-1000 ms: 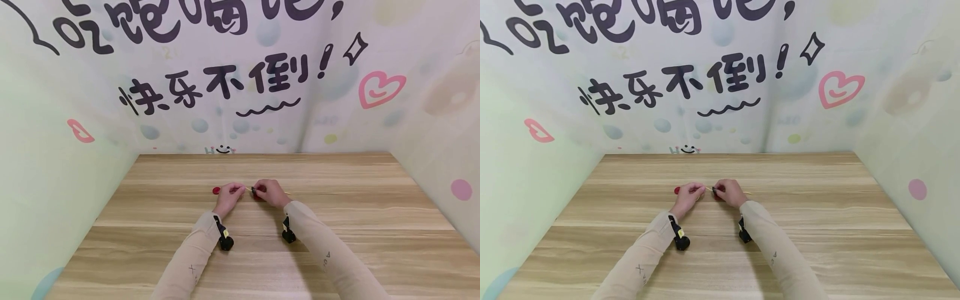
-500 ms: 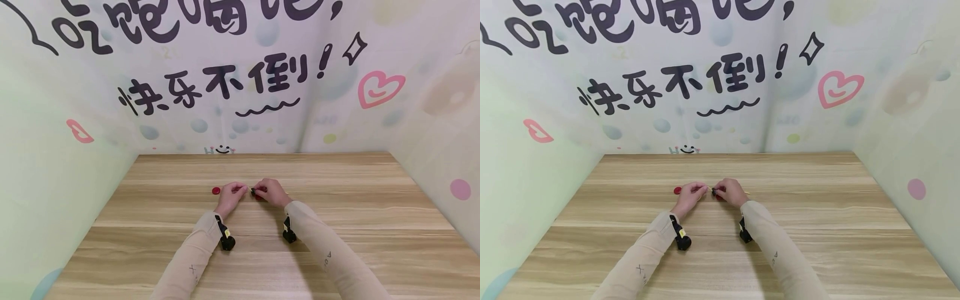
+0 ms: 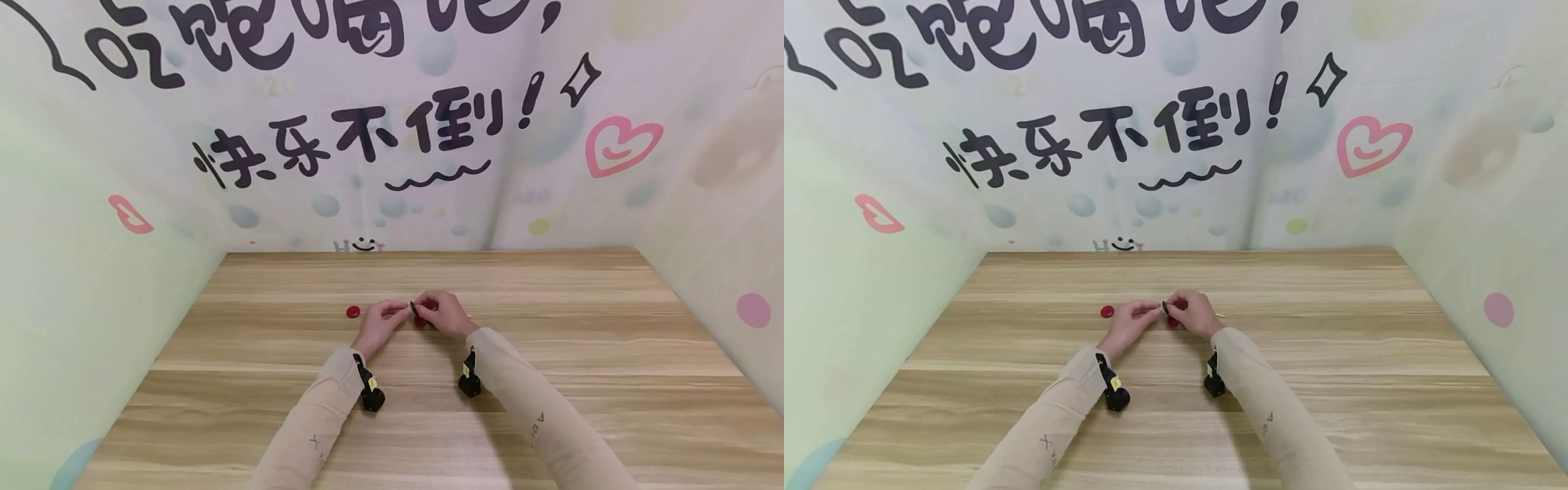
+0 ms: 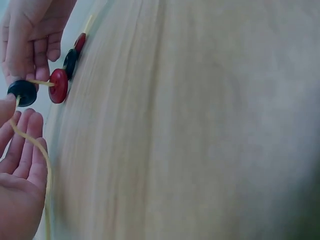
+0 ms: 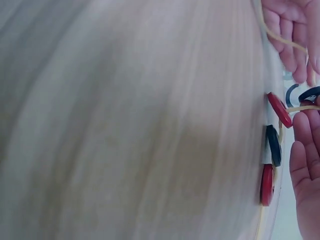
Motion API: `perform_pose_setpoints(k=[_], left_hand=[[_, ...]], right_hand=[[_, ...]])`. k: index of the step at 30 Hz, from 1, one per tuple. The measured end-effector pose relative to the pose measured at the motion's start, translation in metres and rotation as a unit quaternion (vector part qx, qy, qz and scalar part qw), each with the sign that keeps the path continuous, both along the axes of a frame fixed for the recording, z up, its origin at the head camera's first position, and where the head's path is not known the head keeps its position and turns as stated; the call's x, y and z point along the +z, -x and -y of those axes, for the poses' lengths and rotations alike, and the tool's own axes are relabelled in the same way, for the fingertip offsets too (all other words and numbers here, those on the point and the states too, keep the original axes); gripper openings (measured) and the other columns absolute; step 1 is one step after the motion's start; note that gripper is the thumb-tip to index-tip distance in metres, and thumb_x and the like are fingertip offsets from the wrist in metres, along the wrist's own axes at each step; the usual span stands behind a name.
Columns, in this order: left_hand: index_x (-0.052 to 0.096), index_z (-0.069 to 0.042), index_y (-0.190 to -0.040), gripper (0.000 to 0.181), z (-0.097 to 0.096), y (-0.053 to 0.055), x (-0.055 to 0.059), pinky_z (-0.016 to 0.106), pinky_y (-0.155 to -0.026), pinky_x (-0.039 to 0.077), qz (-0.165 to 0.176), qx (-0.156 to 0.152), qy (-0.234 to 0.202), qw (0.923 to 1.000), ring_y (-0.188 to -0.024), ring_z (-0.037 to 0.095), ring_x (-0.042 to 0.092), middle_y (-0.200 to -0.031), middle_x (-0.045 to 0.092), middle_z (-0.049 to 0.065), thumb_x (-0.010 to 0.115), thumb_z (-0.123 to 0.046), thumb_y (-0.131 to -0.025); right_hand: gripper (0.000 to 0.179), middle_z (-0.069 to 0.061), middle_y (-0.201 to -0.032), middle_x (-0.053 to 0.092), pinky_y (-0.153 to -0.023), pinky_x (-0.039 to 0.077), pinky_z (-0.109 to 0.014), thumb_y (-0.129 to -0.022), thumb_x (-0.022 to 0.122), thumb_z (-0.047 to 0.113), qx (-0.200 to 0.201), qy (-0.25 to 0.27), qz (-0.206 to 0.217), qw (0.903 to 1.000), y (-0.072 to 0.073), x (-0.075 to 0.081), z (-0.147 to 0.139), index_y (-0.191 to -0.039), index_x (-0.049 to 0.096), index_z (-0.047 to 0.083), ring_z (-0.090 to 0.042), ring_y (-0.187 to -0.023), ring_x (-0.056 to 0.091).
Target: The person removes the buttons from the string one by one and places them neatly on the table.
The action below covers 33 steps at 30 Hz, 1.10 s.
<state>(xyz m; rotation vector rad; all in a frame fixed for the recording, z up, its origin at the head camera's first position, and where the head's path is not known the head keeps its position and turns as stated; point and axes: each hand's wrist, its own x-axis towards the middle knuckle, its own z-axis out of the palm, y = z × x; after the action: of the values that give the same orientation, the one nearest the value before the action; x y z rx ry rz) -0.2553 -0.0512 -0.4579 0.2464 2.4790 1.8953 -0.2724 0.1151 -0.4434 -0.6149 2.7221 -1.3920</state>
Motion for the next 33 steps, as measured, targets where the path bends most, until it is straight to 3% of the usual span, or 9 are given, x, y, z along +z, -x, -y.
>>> perform_pose_setpoints(k=[7, 15, 30, 33], left_hand=[[0.053, 0.004, -0.115, 0.036, -0.005, 0.0, -0.001, 0.029, -0.082, 0.046, 0.017, -0.027, -0.027, 0.9991, -0.099, 0.026, 0.056, -0.108, 0.059, 0.019, 0.062, -0.012, -0.083], [0.052, 0.007, -0.114, 0.036, -0.007, -0.001, -0.001, 0.031, -0.083, 0.046, 0.003, -0.039, -0.032, 0.9987, -0.099, 0.029, 0.055, -0.107, 0.057, 0.022, 0.061, -0.011, -0.084], [0.053, 0.003, -0.114, 0.035, 0.006, 0.001, -0.001, 0.031, -0.084, 0.045, 0.015, -0.002, -0.015, 0.9998, -0.099, 0.025, 0.055, -0.107, 0.058, 0.016, 0.062, -0.01, -0.083], [0.054, 0.004, -0.113, 0.034, 0.01, 0.002, -0.002, 0.032, -0.084, 0.045, 0.005, 0.007, -0.015, 0.9998, -0.098, 0.025, 0.055, -0.105, 0.058, 0.017, 0.062, -0.008, -0.082]], right_hand=[[0.008, -0.006, -0.081, 0.063, -0.061, 0.046, -0.024, -0.084, 0.058, 0.004, 0.003, 0.011, -0.022, 0.9997, 0.0, 0.0, 0.002, -0.09, 0.063, 0.0, -0.013, -0.07, 0.056], [0.008, -0.006, -0.08, 0.063, -0.058, 0.045, -0.023, -0.084, 0.059, 0.006, 0.007, 0.022, -0.028, 0.9993, -0.001, -0.002, 0.002, -0.089, 0.062, 0.0, -0.012, -0.066, 0.054], [0.009, -0.002, -0.079, 0.061, -0.061, 0.044, -0.024, -0.086, 0.058, 0.011, -0.014, 0.007, -0.025, 0.9996, -0.001, -0.001, -0.005, -0.088, 0.063, 0.004, -0.012, -0.068, 0.053], [0.009, -0.003, -0.078, 0.061, -0.06, 0.044, -0.024, -0.086, 0.058, 0.011, -0.013, 0.008, -0.029, 0.9995, -0.002, -0.002, -0.007, -0.088, 0.063, 0.003, -0.012, -0.067, 0.052]])
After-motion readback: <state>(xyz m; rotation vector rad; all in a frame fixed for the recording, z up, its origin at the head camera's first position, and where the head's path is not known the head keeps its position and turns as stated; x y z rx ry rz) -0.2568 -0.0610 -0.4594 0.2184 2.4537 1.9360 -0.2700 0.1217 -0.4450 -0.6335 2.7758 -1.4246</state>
